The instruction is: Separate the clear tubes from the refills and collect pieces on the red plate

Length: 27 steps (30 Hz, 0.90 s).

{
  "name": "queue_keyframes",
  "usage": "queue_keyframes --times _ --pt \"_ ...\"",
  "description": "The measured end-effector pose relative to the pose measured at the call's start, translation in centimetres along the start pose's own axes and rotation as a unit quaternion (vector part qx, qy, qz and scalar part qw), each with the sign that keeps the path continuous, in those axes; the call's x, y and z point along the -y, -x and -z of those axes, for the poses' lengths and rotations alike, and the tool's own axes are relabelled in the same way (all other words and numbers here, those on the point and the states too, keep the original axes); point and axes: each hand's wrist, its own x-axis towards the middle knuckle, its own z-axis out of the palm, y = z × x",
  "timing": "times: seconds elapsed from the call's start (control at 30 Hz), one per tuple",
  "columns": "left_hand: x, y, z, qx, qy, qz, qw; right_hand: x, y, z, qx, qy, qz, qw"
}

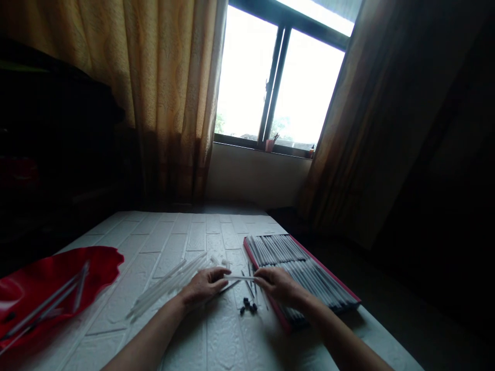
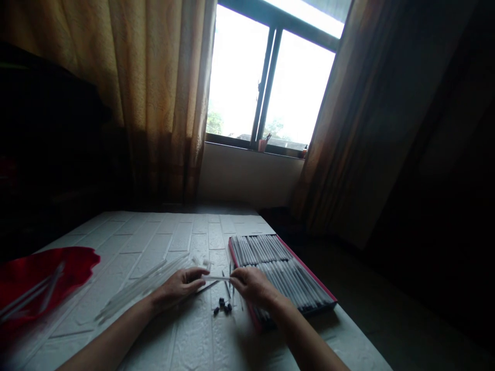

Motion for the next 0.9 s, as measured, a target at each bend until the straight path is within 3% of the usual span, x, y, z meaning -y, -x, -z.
queue_keyframes --times 0.07,0.13,0.2,0.3,0.37,0.57,0.9 --pt "0.2 -0.1 0.2 -0.011 -0.005 -0.004 1.0 -1.9 0.7 1.5 -0.027 -0.016 -0.037 0.999" --pt "0.4 -0.1 0.3 -0.015 -0.009 -0.007 1.0 -4.8 1.8 3.7 -0.106 -0.004 -0.134 0.985" --pt "0.6 -0.2 0.3 -0.02 -0.009 -0.012 1.0 -8.1 3.5 6.2 -0.211 0.047 -0.235 0.948" --pt "0.8 -0.3 0.1 -0.032 -0.008 -0.017 0.999 -12.0 6.5 9.2 -0.269 0.116 -0.326 0.899" --pt "0.9 -0.4 -0.1 -0.039 -0.01 -0.018 0.999 -13.3 8.2 9.9 -0.272 0.153 -0.372 0.874" --pt "0.4 -0.1 -0.2 -0.061 -0.018 -0.009 0.998 -13.6 9.6 7.8 -0.225 0.225 -0.424 0.848" --pt "-0.7 0.2 -0.1 -0.079 0.033 0.01 0.996 -13.2 10.0 7.4 -0.209 0.267 -0.392 0.855"
